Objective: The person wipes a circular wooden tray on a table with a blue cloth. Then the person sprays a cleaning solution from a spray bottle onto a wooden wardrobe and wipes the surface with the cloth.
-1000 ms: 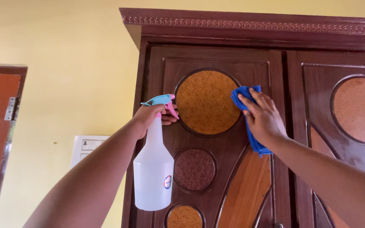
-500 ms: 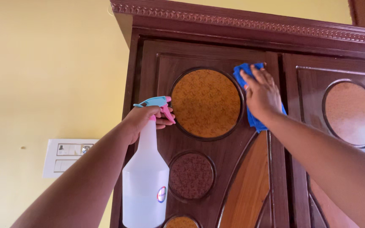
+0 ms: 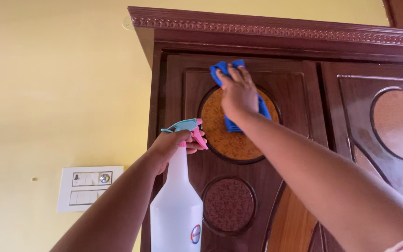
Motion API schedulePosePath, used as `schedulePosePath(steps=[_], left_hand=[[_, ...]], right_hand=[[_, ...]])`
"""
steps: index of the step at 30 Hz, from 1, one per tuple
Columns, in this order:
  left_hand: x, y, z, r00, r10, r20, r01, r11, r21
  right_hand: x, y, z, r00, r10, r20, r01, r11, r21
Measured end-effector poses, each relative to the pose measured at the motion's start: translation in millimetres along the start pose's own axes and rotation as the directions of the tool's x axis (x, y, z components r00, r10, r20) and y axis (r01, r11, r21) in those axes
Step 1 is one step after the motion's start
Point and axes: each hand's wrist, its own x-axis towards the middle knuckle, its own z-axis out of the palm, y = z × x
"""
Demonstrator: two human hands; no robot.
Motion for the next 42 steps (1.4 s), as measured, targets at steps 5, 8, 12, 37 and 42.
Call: schedulePosePath(steps=[5, 8, 12, 37, 42], left_hand=[[1.4, -3.4, 0.7, 1.000, 0.004, -0.017, -0.004, 1.000, -0.013], [0.0, -6.8, 0.7, 1.000, 0.004, -0.024, -0.005, 0.999, -0.039], [3.8, -3.4, -3.2, 1.000, -0.017, -0.013, 0.016, 0.998, -0.055], [-3.5, 6.8, 14.4, 0.979, -0.125, -0.163, 0.138, 0.988, 0.069], [3.7, -3.9, 7.4, 0.985, -0.101, -0.141, 0.106, 0.994, 0.035]], right_hand=[[-1.5, -21.6, 2.1, 0.988, -0.155, -0.004, 0.155, 0.988, 0.002], [-2.7, -0.8, -11.7, 0.973, -0.230, 0.021, 0.230, 0.973, 0.004], [-1.8, 31.3, -27.2, 0.982, -0.177, 0.070, 0.180, 0.983, -0.034], [-63.7, 190.6, -58.9, 0.999, 0.016, -0.038, -0.022, 0.986, -0.166], [-29.3, 205.5, -51.7, 0.995, 0.071, -0.068, -0.080, 0.987, -0.141]])
